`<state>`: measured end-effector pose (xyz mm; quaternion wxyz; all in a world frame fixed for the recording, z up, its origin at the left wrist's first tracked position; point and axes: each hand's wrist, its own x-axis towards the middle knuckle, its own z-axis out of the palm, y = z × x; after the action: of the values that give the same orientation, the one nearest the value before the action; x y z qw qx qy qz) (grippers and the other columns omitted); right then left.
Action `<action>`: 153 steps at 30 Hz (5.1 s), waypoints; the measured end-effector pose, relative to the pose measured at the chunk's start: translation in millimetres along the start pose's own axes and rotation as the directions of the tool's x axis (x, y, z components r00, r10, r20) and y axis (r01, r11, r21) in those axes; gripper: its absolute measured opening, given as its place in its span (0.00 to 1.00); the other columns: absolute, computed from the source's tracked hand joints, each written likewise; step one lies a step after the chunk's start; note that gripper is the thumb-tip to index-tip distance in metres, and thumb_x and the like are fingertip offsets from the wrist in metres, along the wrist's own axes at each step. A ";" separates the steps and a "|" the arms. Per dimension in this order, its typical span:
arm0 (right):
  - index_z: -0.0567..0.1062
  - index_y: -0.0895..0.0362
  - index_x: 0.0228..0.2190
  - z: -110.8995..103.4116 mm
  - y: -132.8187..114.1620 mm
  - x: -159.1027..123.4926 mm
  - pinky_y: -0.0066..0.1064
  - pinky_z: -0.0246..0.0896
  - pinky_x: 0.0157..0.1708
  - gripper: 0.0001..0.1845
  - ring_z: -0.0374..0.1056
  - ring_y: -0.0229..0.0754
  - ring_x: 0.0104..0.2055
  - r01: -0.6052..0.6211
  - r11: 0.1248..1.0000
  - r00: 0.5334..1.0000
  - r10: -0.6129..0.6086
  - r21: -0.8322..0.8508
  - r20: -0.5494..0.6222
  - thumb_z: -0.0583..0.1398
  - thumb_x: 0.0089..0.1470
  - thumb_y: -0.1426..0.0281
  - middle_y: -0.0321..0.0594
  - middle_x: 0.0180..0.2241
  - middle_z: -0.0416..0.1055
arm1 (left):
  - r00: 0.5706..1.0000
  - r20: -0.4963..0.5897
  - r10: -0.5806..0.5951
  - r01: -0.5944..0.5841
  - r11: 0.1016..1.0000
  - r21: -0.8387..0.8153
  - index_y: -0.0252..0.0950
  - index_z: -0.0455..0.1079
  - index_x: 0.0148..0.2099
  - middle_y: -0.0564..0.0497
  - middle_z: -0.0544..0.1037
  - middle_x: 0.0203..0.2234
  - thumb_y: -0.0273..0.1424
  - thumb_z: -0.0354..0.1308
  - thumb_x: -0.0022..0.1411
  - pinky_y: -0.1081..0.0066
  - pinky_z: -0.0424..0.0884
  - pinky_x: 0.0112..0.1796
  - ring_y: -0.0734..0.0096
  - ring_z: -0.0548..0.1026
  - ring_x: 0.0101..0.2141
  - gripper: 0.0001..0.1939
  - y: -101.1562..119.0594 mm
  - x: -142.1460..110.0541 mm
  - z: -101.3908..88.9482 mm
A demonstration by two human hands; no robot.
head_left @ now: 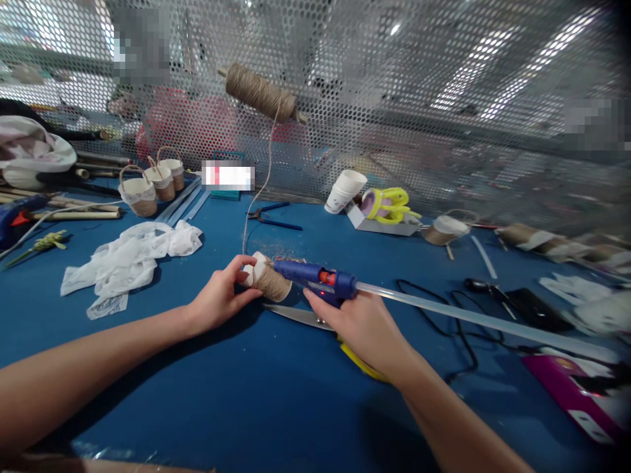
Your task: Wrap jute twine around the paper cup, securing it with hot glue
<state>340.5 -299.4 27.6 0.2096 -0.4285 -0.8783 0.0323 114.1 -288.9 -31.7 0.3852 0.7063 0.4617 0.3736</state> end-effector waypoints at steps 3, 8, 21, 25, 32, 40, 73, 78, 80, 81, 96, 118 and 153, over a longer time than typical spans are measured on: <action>0.77 0.54 0.33 4.2 0.8 1.0 0.33 0.61 0.28 0.13 0.68 0.43 0.27 0.015 1.000 1.000 -0.015 -0.025 -0.006 0.53 0.51 0.73 0.40 0.21 0.71 | 1.000 -0.002 0.000 0.000 1.000 0.006 0.36 0.55 0.46 0.47 0.79 0.32 0.31 0.55 0.55 0.66 0.69 0.39 0.65 0.77 0.34 0.18 1.0 0.0 -0.2; 0.76 0.57 0.30 10.0 -8.9 0.9 0.37 0.62 0.30 0.12 0.69 0.48 0.31 -0.020 0.998 1.000 0.020 -0.063 0.007 0.52 0.52 0.71 0.44 0.26 0.72 | 1.000 -0.006 -0.008 0.008 0.999 -0.039 0.36 0.55 0.47 0.47 0.79 0.32 0.31 0.55 0.55 0.66 0.70 0.37 0.66 0.77 0.33 0.18 -0.3 1.8 0.9; 0.68 0.55 0.22 7.0 -21.6 -0.8 0.29 0.61 0.23 0.05 0.66 0.38 0.22 -0.179 0.979 0.983 0.183 0.097 -0.032 0.57 0.49 0.71 0.35 0.20 0.69 | 0.999 -0.039 -0.007 0.007 1.000 -0.015 0.36 0.57 0.47 0.51 0.78 0.28 0.30 0.57 0.54 0.68 0.71 0.33 0.68 0.76 0.29 0.18 2.7 1.9 -0.1; 0.73 0.56 0.26 3.2 -15.0 3.3 0.32 0.63 0.27 0.07 0.69 0.43 0.26 -0.120 0.993 0.992 0.119 -0.019 -0.027 0.56 0.51 0.70 0.40 0.24 0.72 | 0.999 -0.028 -0.020 0.020 0.999 -0.030 0.35 0.56 0.47 0.49 0.79 0.30 0.30 0.56 0.55 0.68 0.71 0.34 0.67 0.77 0.31 0.18 2.5 1.4 0.4; 0.78 0.58 0.32 0.2 -7.0 8.4 0.37 0.62 0.28 0.18 0.68 0.47 0.27 0.110 0.974 0.994 -0.105 -0.197 0.033 0.49 0.51 0.79 0.45 0.22 0.71 | 0.999 -0.009 -0.036 0.036 0.999 0.012 0.35 0.55 0.47 0.47 0.79 0.32 0.31 0.56 0.55 0.66 0.70 0.38 0.65 0.77 0.34 0.19 3.4 -0.2 0.4; 0.76 0.58 0.31 1.9 -10.0 2.9 0.36 0.64 0.29 0.13 0.68 0.46 0.28 0.052 0.985 0.998 -0.049 -0.162 0.026 0.51 0.52 0.74 0.45 0.25 0.72 | 1.000 0.003 -0.021 0.021 1.000 -0.018 0.35 0.55 0.47 0.47 0.79 0.32 0.31 0.56 0.55 0.64 0.69 0.39 0.65 0.77 0.34 0.18 1.8 0.7 0.7; 0.70 0.59 0.26 2.4 6.2 14.3 0.28 0.57 0.17 0.12 0.58 0.35 0.15 -0.418 0.773 0.904 0.408 0.477 0.131 0.58 0.48 0.62 0.31 0.14 0.62 | 0.999 -0.027 -0.044 0.044 0.999 0.014 0.36 0.55 0.47 0.47 0.78 0.32 0.31 0.56 0.55 0.66 0.69 0.37 0.66 0.76 0.33 0.19 0.5 0.4 -1.8; 0.68 0.59 0.25 3.9 39.3 35.0 0.26 0.60 0.22 0.14 0.62 0.33 0.21 -0.577 0.593 0.770 0.624 0.562 0.131 0.59 0.47 0.60 0.37 0.22 0.68 | 0.997 -0.075 -0.009 0.019 0.992 0.124 0.34 0.56 0.47 0.47 0.78 0.30 0.31 0.55 0.54 0.64 0.68 0.39 0.65 0.76 0.33 0.19 3.6 -0.7 -7.7; 0.67 0.59 0.22 10.7 53.1 44.1 0.26 0.58 0.19 0.17 0.61 0.33 0.19 -0.623 0.597 0.736 0.666 0.505 0.121 0.56 0.50 0.58 0.39 0.21 0.67 | 0.996 -0.086 0.020 -0.005 0.986 0.164 0.34 0.56 0.47 0.47 0.78 0.30 0.31 0.55 0.54 0.64 0.68 0.39 0.65 0.76 0.34 0.18 4.9 -1.7 -9.5; 0.67 0.59 0.21 15.1 58.7 47.9 0.26 0.57 0.19 0.18 0.61 0.34 0.18 -0.642 0.602 0.725 0.679 0.474 0.120 0.54 0.51 0.57 0.39 0.20 0.67 | 0.996 -0.087 0.035 -0.019 0.983 0.185 0.34 0.56 0.47 0.47 0.78 0.30 0.30 0.54 0.55 0.64 0.68 0.39 0.65 0.76 0.34 0.18 5.3 -2.3 -10.1; 0.76 0.58 0.30 30.2 26.5 63.3 0.37 0.56 0.45 0.24 0.63 0.49 0.48 -0.512 0.813 0.859 0.486 0.278 0.161 0.49 0.55 0.53 0.48 0.41 0.71 | 0.829 0.035 0.559 -0.504 0.718 0.480 0.36 0.58 0.48 0.46 0.76 0.35 0.26 0.53 0.58 0.65 0.72 0.39 0.66 0.76 0.37 0.16 5.8 -10.1 -7.2; 0.77 0.56 0.24 12.4 -6.0 48.3 0.27 0.59 0.27 0.09 0.64 0.32 0.26 -0.215 0.147 0.890 0.436 0.965 0.132 0.66 0.40 0.64 0.34 0.23 0.71 | 0.980 0.146 -0.133 0.182 0.897 -0.404 0.35 0.58 0.45 0.56 0.73 0.22 0.28 0.62 0.48 0.76 0.63 0.28 0.76 0.70 0.24 0.22 29.5 -9.5 -11.1; 0.75 0.57 0.24 37.8 -5.3 45.1 0.32 0.61 0.30 0.08 0.64 0.34 0.25 -0.325 0.283 0.855 0.495 0.902 0.153 0.63 0.42 0.65 0.36 0.22 0.70 | 0.991 0.110 0.081 -0.051 0.966 -0.253 0.33 0.62 0.41 0.50 0.77 0.32 0.28 0.60 0.52 0.71 0.70 0.38 0.70 0.75 0.34 0.15 26.8 -18.9 -10.6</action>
<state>297.1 -263.5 9.8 0.4594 -0.4567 -0.5560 0.5209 109.0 -312.0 -6.6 0.4853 0.6883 0.3635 0.3982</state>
